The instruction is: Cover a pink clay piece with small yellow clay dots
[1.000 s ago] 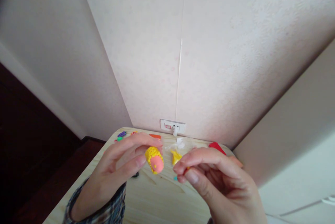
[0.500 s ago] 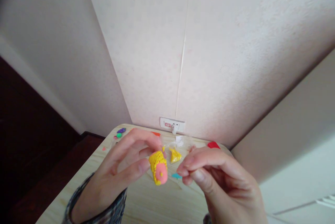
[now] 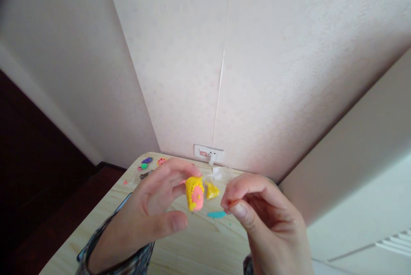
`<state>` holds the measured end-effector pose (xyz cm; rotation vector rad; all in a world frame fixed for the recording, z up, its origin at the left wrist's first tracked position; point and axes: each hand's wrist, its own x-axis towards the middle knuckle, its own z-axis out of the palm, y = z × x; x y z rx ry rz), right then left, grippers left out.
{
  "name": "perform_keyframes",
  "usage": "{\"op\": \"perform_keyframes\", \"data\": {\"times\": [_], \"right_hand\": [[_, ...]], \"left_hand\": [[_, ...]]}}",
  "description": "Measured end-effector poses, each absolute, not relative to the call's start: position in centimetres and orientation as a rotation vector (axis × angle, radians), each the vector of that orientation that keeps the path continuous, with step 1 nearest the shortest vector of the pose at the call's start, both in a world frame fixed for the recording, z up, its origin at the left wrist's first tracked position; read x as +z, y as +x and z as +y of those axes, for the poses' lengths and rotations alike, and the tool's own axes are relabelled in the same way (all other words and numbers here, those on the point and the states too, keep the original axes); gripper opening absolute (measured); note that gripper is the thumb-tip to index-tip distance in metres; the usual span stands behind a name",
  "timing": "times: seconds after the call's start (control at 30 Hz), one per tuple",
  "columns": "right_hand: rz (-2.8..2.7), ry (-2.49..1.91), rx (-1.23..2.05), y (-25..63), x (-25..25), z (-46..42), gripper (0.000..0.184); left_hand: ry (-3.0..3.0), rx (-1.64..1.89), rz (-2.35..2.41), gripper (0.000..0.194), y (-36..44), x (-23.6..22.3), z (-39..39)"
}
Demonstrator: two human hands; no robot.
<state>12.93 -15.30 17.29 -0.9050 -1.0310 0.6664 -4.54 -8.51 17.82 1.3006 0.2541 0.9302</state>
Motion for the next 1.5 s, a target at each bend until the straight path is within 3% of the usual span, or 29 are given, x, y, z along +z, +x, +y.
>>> {"op": "perform_keyframes", "data": {"times": [0.2, 0.6, 1.3, 1.5], "right_hand": [[-1.186, -0.916, 0.629, 13.5, 17.0, -15.6, 0.010], [-1.125, -0.865, 0.646, 13.9, 17.5, -16.2, 0.017], [-1.215, -0.905, 0.692, 13.4, 18.1, -16.2, 0.007], [-1.248, -0.925, 0.710, 13.9, 17.8, -16.3, 0.007]], "left_hand": [[1.353, 0.849, 0.248, 0.029, -4.1, 18.5, -8.7], [1.403, 0.716, 0.148, 0.034, -3.6, 18.3, -9.0], [1.476, 0.725, 0.203, 0.043, -3.5, 18.4, -9.2], [1.640, 0.770, 0.303, 0.032, -3.9, 19.3, -9.3]]}}
